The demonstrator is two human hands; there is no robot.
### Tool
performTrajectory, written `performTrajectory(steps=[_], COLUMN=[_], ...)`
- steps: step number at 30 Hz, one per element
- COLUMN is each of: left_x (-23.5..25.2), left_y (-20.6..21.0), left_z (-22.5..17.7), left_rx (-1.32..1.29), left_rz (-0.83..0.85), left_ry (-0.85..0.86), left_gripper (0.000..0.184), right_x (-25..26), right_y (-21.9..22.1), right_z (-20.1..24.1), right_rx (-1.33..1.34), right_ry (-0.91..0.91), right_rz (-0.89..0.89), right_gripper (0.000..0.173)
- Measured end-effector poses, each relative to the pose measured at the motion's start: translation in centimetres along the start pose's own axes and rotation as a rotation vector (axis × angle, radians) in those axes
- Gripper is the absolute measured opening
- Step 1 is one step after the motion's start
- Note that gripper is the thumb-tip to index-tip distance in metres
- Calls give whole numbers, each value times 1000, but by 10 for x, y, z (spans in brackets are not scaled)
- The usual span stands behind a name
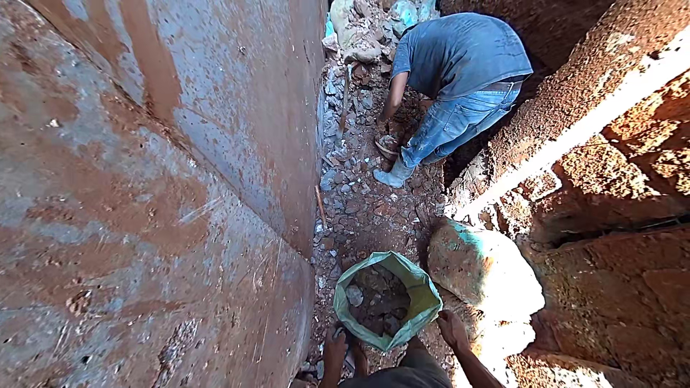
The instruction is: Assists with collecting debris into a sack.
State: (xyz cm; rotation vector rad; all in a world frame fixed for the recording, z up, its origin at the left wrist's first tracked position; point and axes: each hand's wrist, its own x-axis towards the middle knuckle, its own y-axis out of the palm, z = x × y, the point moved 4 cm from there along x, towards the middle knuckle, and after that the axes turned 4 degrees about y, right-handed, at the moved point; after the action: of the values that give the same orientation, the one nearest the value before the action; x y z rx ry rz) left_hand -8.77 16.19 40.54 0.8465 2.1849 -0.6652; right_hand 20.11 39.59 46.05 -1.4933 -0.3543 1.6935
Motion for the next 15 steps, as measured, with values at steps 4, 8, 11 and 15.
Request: performTrajectory(steps=[4,8,11,15], left_x=[4,8,8,10], left_y=[-4,-10,-15,-18], left_z=[3,5,7,12], left_rx=[24,34,35,23], left_rz=[6,3,-1,-9], left_ry=[-12,-31,-30,-51], left_gripper=[45,45,46,49], right_x=[-4,-2,1,3], right_y=[2,4,5,2], right_z=[3,5,8,15], right_rx=[8,21,7,-33], right_ry=[11,13,7,-9], right_rz=[-2,1,9,16], right_gripper=[32,32,32,32])
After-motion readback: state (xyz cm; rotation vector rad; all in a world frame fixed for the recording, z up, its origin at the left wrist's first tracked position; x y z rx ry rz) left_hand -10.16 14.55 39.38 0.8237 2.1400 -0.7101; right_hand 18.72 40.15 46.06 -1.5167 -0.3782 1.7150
